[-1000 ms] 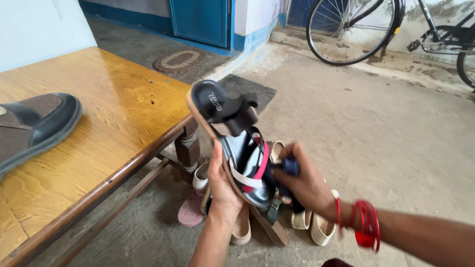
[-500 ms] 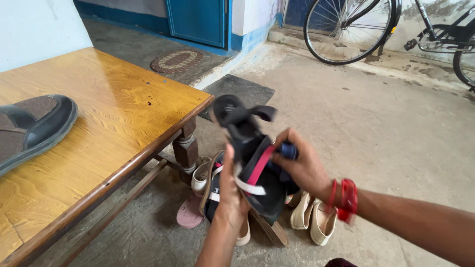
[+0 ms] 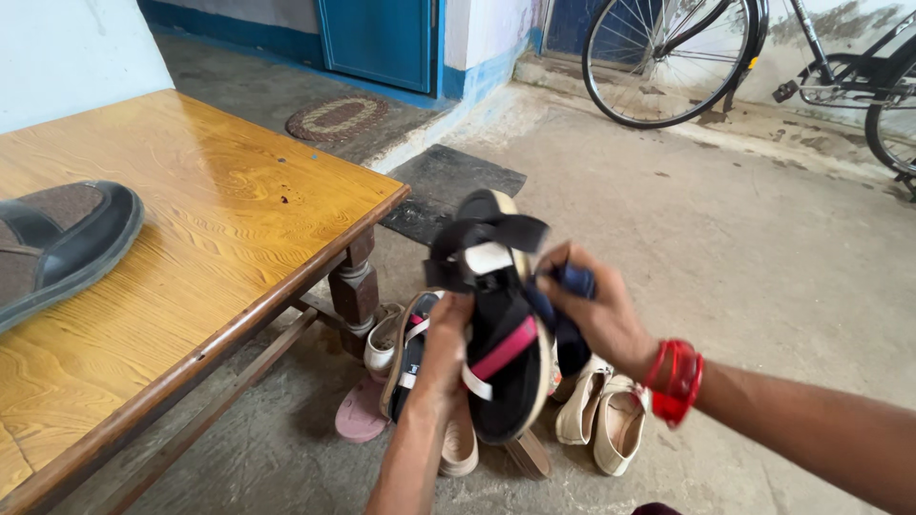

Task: The person sits on the floor and wipes several pairs of shoes with a dark cloth. They clean a brown slip-on shoe on a wooden table, then wipe sandals and other shoes on the floor, handling them one at a time.

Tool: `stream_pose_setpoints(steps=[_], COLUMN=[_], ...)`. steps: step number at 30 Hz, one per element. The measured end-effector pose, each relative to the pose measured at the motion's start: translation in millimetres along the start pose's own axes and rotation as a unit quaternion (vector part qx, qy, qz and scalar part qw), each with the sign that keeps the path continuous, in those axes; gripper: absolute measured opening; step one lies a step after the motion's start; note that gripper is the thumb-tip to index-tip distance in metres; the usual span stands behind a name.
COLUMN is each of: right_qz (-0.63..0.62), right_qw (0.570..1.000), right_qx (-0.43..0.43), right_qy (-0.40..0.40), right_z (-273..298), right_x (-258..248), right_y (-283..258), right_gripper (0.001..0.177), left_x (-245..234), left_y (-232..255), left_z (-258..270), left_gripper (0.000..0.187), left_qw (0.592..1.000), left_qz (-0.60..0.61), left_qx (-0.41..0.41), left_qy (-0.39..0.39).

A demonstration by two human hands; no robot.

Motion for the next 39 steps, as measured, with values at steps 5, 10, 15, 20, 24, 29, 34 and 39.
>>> stream_pose_setpoints(steps=[5,10,15,20,24,29,34,39], right_qz=[-0.034,0.005,0.109,0.26,0.248,0.235,0.215,0.239], right_qw=[0.998,0.997,0.99,0.959,0.967,0.972,0.972,0.968], right_qx=[-0.03,0.019,0.032,-0.09,0.005,0.02,0.085,0.076], right_qy=[0.046,-0.072,-0.08,-0.061,-0.067,-0.004,-0.038,-0.027], right_z=[-24.0,-5.9,-2.4,-4.4,-7.4,-21.8,-8.5,-6.4], right_x=[-16.2,4.7,7.8,11.1,15.5,6.6,16.7,16.8], right_y=[-11.5,-8.3,-10.3,-43.4,-23.6,-11.0,-12.6,-15.9], right_gripper=[0.012,0.026,0.023,0.025,0.024,0.02,0.025,0.023], left_x=[19.1,11.6,22.8,19.5,13.9,16.6,22.0,15.4], left_y=[-4.2,29.2,51.4,51.5,45.6,38.3,47.5,43.6], left_z=[9.0,18.9,31.1,36.3,36.0,35.6,43.5,42.0], left_gripper=[0.034,0.039,0.045,0.048,0.049,0.046,0.039,0.04], left_qw=[0.999,0.976,0.918,0.911,0.896,0.875,0.858,0.873], left_qz=[-0.038,-0.141,-0.266,-0.278,-0.315,-0.353,-0.366,-0.348], left_qx=[-0.001,0.157,0.274,0.269,0.25,0.255,0.287,0.248], left_qy=[-0.019,0.052,0.105,0.141,0.186,0.214,0.218,0.234])
Point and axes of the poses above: each hand's wrist, its own z-axis away from the middle knuckle, its own x-axis out of the palm, y = z × x, the point moved 9 cm from there along -z, towards the middle knuckle, and after that the axes turned 9 degrees about -x, right-handed, at the moved point
